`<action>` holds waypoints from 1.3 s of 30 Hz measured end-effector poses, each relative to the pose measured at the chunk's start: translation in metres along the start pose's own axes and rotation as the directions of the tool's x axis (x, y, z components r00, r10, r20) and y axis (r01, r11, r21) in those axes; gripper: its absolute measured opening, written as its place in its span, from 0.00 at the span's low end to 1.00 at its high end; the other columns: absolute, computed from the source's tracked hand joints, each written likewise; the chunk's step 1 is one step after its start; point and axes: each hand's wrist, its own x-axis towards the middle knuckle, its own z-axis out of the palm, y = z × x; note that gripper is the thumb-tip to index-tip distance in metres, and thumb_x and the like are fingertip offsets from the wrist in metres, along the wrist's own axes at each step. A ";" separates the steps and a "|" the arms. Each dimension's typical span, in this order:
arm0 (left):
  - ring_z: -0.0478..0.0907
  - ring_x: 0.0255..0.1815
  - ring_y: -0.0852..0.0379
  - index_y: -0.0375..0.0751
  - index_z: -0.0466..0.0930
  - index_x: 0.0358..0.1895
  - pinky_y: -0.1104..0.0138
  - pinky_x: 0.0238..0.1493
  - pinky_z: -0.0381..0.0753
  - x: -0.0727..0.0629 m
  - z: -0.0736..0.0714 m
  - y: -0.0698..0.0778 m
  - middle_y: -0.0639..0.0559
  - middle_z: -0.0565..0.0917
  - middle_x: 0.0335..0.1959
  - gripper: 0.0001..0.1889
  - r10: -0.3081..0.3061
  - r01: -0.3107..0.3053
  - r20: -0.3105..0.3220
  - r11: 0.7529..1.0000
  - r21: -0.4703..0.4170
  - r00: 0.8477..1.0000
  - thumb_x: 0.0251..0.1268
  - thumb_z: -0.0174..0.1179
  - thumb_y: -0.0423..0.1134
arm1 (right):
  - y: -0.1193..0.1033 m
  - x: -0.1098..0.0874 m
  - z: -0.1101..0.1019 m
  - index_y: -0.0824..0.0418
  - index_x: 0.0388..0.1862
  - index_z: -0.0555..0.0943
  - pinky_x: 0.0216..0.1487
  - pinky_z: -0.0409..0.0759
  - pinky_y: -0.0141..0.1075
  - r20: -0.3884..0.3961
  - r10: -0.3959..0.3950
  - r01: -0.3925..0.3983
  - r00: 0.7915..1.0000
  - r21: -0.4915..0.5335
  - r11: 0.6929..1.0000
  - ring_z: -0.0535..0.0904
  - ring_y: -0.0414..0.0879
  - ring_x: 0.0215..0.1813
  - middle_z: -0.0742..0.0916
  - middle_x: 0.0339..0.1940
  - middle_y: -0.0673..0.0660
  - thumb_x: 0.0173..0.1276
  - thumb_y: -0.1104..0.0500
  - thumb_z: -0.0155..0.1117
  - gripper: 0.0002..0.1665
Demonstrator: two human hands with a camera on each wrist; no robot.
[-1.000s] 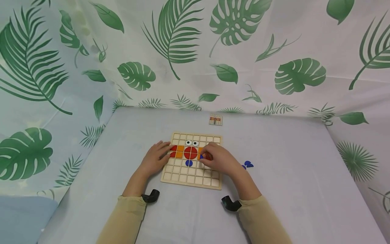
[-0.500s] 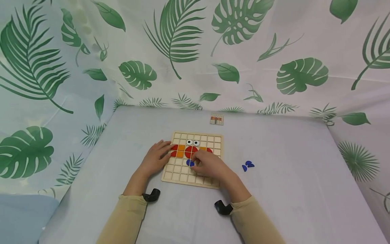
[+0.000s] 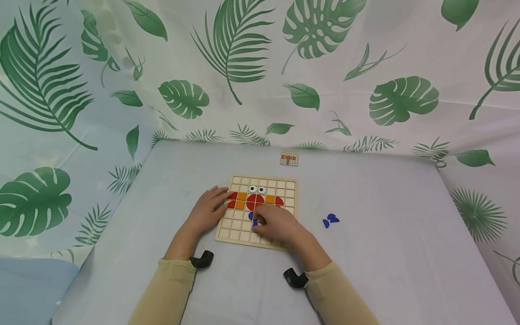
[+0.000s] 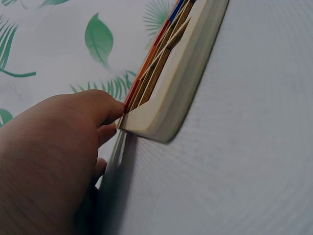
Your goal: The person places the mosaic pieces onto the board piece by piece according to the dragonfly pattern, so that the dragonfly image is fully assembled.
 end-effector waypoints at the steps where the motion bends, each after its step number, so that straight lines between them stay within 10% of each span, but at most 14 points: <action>1: 0.54 0.80 0.48 0.57 0.69 0.72 0.52 0.82 0.49 0.000 0.000 0.000 0.56 0.68 0.75 0.23 0.000 0.000 0.002 1.000 0.001 1.000 0.77 0.48 0.49 | 0.000 0.000 0.000 0.47 0.43 0.79 0.35 0.72 0.34 0.001 0.002 -0.002 1.000 -0.003 1.000 0.73 0.40 0.35 0.78 0.30 0.43 0.61 0.44 0.73 0.16; 39: 0.54 0.80 0.47 0.56 0.69 0.72 0.50 0.81 0.49 0.000 0.000 0.001 0.55 0.67 0.75 0.24 -0.015 0.015 0.002 1.000 -0.005 1.000 0.76 0.49 0.49 | 0.006 0.001 0.001 0.46 0.41 0.79 0.39 0.74 0.32 0.007 -0.078 0.078 0.997 -0.041 0.996 0.72 0.38 0.36 0.79 0.34 0.41 0.67 0.53 0.65 0.05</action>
